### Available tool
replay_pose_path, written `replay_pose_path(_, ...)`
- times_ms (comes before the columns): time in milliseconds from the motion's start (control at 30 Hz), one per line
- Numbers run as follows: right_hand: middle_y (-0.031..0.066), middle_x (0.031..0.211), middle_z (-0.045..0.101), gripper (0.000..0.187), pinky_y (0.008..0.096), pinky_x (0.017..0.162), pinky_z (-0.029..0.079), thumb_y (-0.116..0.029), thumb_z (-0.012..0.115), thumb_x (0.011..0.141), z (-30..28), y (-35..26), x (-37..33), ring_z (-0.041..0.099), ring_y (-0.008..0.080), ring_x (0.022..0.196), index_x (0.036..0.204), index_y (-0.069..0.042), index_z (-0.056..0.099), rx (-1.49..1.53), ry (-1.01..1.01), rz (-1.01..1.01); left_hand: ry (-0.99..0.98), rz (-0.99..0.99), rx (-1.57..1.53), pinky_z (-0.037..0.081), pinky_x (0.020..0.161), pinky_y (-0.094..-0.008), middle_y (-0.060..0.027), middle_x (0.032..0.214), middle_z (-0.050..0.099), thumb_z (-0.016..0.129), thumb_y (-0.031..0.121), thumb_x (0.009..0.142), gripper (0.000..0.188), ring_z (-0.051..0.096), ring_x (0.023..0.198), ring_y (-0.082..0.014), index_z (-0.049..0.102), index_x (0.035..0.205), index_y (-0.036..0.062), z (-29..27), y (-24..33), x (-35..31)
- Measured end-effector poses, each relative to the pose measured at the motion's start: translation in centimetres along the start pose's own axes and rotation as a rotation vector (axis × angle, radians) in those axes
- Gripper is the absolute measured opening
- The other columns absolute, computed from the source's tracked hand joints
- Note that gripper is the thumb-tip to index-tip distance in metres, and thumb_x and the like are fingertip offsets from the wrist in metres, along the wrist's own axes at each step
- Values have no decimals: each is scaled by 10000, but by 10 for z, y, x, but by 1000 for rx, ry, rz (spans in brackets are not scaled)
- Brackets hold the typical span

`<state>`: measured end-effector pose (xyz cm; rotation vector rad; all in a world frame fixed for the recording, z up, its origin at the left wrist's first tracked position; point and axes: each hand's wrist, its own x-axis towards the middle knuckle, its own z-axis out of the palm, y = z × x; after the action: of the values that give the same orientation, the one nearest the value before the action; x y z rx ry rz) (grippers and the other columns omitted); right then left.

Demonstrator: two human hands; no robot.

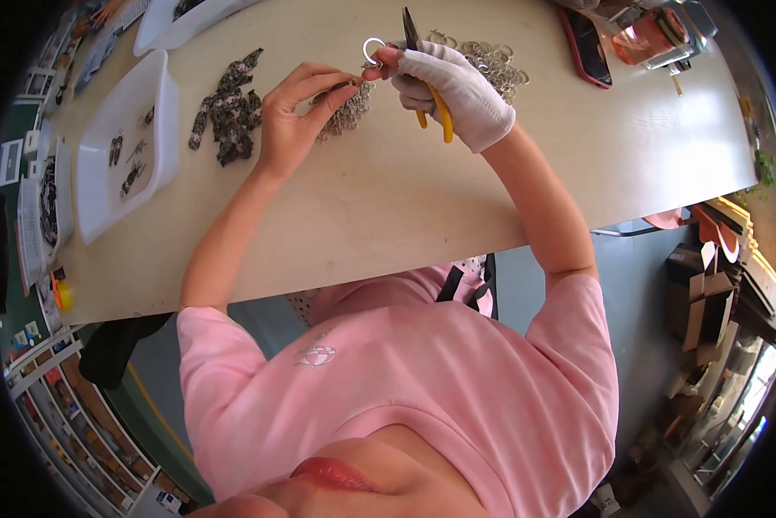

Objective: The person assembles small metal rings and components into jewelry chains using pliers, sorting them into white trays.

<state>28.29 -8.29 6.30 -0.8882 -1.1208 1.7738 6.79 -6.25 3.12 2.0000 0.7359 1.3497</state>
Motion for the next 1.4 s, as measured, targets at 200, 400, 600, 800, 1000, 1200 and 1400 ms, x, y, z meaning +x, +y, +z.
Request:
replay_pose_path(200, -63, 610, 295, 263, 237, 513, 219, -270, 517, 999, 10, -4, -4, 248, 48, 536, 916, -33, 597, -50, -19, -26, 37, 94, 80, 509, 631, -298, -31, 828, 668, 780, 25, 749, 184, 611, 740, -170, 745, 925, 69, 2, 5, 0)
replay_pose_path(400, -55, 607, 304, 279, 246, 527, 232, -289, 521, 992, 14, -7, -7, 259, 54, 550, 893, -38, 595, -129, -23, -20, 46, 129, 77, 500, 622, -311, -30, 808, 660, 792, 29, 728, 194, 602, 729, -182, 746, 911, 75, 3, 7, -1)
replay_pose_path(600, -61, 603, 316, 284, 244, 533, 238, -307, 540, 981, 18, -11, -9, 275, 56, 553, 901, -42, 602, -155, -15, 8, 53, 171, 109, 510, 636, -317, -23, 811, 664, 794, 44, 725, 180, 605, 735, -182, 748, 894, 82, 3, 7, -1)
replay_pose_path(800, -60, 603, 336, 299, 237, 539, 249, -302, 537, 981, 18, -14, -8, 289, 52, 558, 942, -20, 627, -256, -18, -9, 59, 161, 102, 510, 637, -314, -19, 810, 666, 794, 47, 725, 167, 606, 734, -185, 745, 882, 74, 1, 6, -1)
replay_pose_path(1000, -42, 678, 406, 300, 234, 592, 323, -245, 561, 938, 14, -16, -9, 363, 60, 613, 1043, 30, 621, -310, 7, 23, 136, 229, 213, 514, 675, -275, -43, 886, 673, 749, -17, 772, 219, 631, 790, -165, 731, 980, 52, -7, 6, 0)
replay_pose_path(1200, 23, 880, 472, 472, 294, 810, 441, -64, 567, 780, -1, 6, -2, 556, 155, 843, 1247, 5, 559, -529, 63, 131, 333, 322, 221, 494, 638, -302, -33, 856, 669, 779, -15, 719, 266, 622, 777, -190, 735, 965, 75, -15, 3, 8)
replay_pose_path(1400, 155, 972, 561, 449, 407, 777, 462, 88, 476, 727, 39, -8, -15, 554, 350, 879, 1158, 2, 568, -1265, 348, -641, 298, 436, 334, 515, 717, -285, -83, 929, 697, 734, -49, 771, 241, 651, 816, -207, 717, 1005, 2, -21, 12, 9)
